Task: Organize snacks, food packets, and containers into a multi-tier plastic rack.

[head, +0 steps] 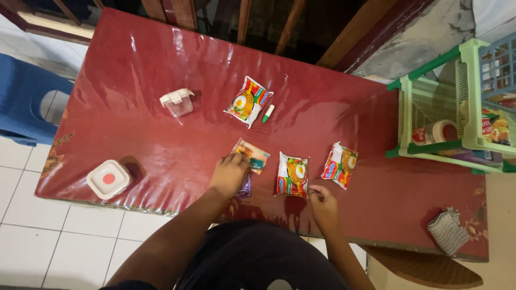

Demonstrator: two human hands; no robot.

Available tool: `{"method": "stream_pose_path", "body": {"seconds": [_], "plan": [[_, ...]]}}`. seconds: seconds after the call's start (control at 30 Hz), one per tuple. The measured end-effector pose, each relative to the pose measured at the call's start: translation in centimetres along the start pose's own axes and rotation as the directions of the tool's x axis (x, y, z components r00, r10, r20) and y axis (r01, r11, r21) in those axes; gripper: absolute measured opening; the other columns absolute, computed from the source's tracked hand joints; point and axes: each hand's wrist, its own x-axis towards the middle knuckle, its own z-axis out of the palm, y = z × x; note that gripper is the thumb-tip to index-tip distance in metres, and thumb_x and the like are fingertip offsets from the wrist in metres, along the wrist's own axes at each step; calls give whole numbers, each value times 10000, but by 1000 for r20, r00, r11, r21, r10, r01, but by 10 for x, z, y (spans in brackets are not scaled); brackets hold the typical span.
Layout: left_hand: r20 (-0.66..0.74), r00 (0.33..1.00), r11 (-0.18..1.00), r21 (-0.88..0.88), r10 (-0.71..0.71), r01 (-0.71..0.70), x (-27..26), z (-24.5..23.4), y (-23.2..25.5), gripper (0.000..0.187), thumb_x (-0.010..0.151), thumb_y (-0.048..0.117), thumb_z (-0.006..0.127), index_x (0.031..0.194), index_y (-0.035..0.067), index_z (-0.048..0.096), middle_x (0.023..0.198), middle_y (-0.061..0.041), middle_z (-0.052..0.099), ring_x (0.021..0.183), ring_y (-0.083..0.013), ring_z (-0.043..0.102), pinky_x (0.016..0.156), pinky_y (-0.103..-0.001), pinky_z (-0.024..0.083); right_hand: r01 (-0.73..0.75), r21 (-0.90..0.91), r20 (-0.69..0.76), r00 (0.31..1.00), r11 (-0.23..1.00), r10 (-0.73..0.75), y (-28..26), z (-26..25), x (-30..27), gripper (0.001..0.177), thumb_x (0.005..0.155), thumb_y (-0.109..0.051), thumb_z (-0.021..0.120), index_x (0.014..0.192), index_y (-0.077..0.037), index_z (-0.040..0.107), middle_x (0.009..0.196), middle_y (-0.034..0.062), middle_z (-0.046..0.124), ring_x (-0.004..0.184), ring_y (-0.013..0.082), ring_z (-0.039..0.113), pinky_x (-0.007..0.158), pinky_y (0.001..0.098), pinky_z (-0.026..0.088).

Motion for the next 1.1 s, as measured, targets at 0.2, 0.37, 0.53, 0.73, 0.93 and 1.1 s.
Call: {"method": "stream_pose_path", "body": {"seconds": [0.2, 0.37, 0.53, 0.73, 0.93, 1.1], "plan": [[156, 912, 552, -753, -380, 358, 9, -59, 35, 168, 1027, 234, 512, 1090, 80, 537, 921, -98, 664, 855, -212, 679, 791, -310, 516, 45, 251, 121, 990, 967, -78, -11, -1, 8, 265, 965, -133, 594, 1194, -42, 694, 1047, 63, 734, 924, 126, 701, 832, 273, 550], [79, 965, 165, -979, -250, 123, 5, -41, 45, 175, 1138, 179, 459, 1146, 45, 572, 1023, -50, 592, 962, -114, 529, 869, -278, 465, -28, 397, 332, 936, 917, -115, -134, -8, -24, 312, 986, -147, 573, 1280, -62, 636, 1182, 29, 710, 969, 95, 684, 865, 267, 553], [165, 971, -88, -985, -172, 151, 13, -100, 94, 275, 1096, 207, 449, 1277, 45, 577, 1133, -25, 672, 1046, -68, 615, 912, -230, 509, 107, 518, 290, 912, 849, -292, -147, 0, -29, 302, 989, -116, 647, 1265, 5, 671, 1135, 47, 732, 979, 81, 652, 868, 267, 538], [176, 970, 41, -982, -170, 186, 23, -78, 97, 314, 956, 55, 673, 1255, -37, 647, 1078, -114, 752, 932, -146, 702, 802, -292, 570, 176, 491, 155, 946, 853, -284, -142, -26, -34, 273, 954, -90, 687, 1204, 14, 714, 1069, 13, 764, 950, 72, 674, 854, 259, 567], [276, 953, 156, -943, -124, 293, 51, 5, 89, 315, 880, 0, 705, 1190, -48, 687, 1026, -151, 784, 854, -178, 725, 759, -353, 621, 97, 670, 139, 957, 736, -253, -111, -69, -29, 241, 965, -104, 679, 1181, -1, 702, 1006, 3, 744, 884, 75, 671, 798, 258, 563], [279, 951, 57, -956, -131, 288, 79, 87, 108, 282, 862, -58, 704, 1143, -74, 704, 941, -233, 804, 808, -267, 765, 749, -422, 646, 107, 634, 140, 958, 766, -250, -79, -120, -13, 170, 992, -106, 690, 1093, 26, 726, 962, -18, 735, 878, 44, 649, 796, 240, 546]]}}
